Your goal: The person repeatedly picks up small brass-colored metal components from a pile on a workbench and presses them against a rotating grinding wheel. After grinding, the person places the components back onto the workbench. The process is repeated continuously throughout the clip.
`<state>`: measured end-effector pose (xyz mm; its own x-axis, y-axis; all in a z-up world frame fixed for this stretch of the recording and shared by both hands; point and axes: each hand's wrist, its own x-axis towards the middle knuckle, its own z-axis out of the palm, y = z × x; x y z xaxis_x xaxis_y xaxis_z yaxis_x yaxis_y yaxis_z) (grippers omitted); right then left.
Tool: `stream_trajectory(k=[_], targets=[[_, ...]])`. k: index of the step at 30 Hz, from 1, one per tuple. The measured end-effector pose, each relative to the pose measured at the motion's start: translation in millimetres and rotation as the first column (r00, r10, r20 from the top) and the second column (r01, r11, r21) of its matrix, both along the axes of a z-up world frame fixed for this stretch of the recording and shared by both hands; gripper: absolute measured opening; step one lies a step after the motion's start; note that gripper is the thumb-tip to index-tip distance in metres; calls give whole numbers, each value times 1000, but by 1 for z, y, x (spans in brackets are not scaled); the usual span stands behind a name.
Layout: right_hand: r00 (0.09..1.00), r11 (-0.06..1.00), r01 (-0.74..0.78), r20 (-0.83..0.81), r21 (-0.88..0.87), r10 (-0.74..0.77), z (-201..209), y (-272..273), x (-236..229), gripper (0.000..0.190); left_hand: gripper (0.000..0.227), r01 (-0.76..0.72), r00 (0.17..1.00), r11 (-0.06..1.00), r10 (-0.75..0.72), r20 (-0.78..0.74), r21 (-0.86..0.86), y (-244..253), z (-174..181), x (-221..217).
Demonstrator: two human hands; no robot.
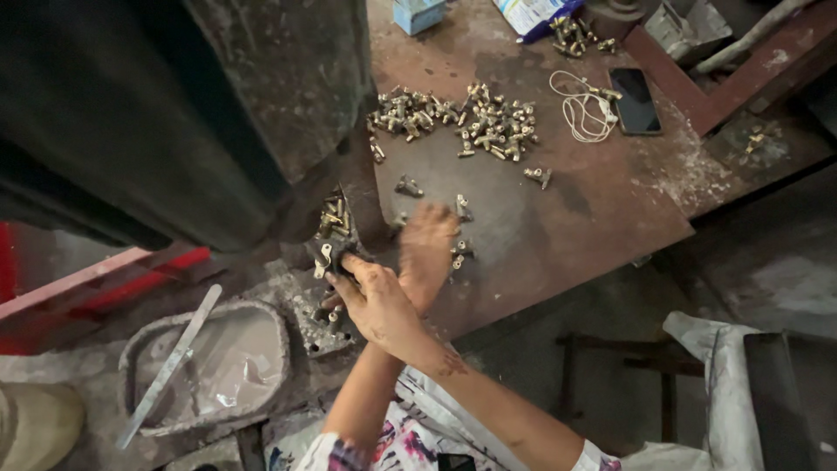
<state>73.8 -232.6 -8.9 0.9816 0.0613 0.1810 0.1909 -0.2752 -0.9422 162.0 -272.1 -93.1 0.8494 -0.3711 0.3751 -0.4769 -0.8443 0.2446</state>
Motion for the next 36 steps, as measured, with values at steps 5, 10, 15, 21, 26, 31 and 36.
stream_trajectory(k=[5, 10, 15, 21, 26, 31, 36], targets=[[993, 998, -7, -119, 66, 15, -11, -4, -1, 32, 14, 199, 972, 980, -195, 130, -13, -30, -20, 0], [960, 831, 270, 204, -486, -193, -31, -5, 8, 47, 16, 172, 984, 976, -166, 57, -132, -14, -12, -5], [990, 977, -107, -113, -185, 87, -25, -38, 27, 46, 46, -239, 967, 843, 164, -193, -481, 23, 14, -73], [977, 921, -88, -147, 380, 154, -19, -15, 12, 26, 23, -210, 895, 570, -215, -391, -794, 172, 47, -194], [982, 869, -86, -109, 487, 158, -12, -5, -6, 21, 21, -396, 915, 701, 246, -320, -593, 266, 65, -196], [963, 784, -141, -100, 605, 250, 2, -6, -12, 18, 29, -435, 874, 850, 318, -368, -298, 278, 57, -180], [982, 837, -57, -118, 543, 144, -1, -1, -14, 19, 30, -414, 859, 900, 337, -384, -135, 260, 41, -175]])
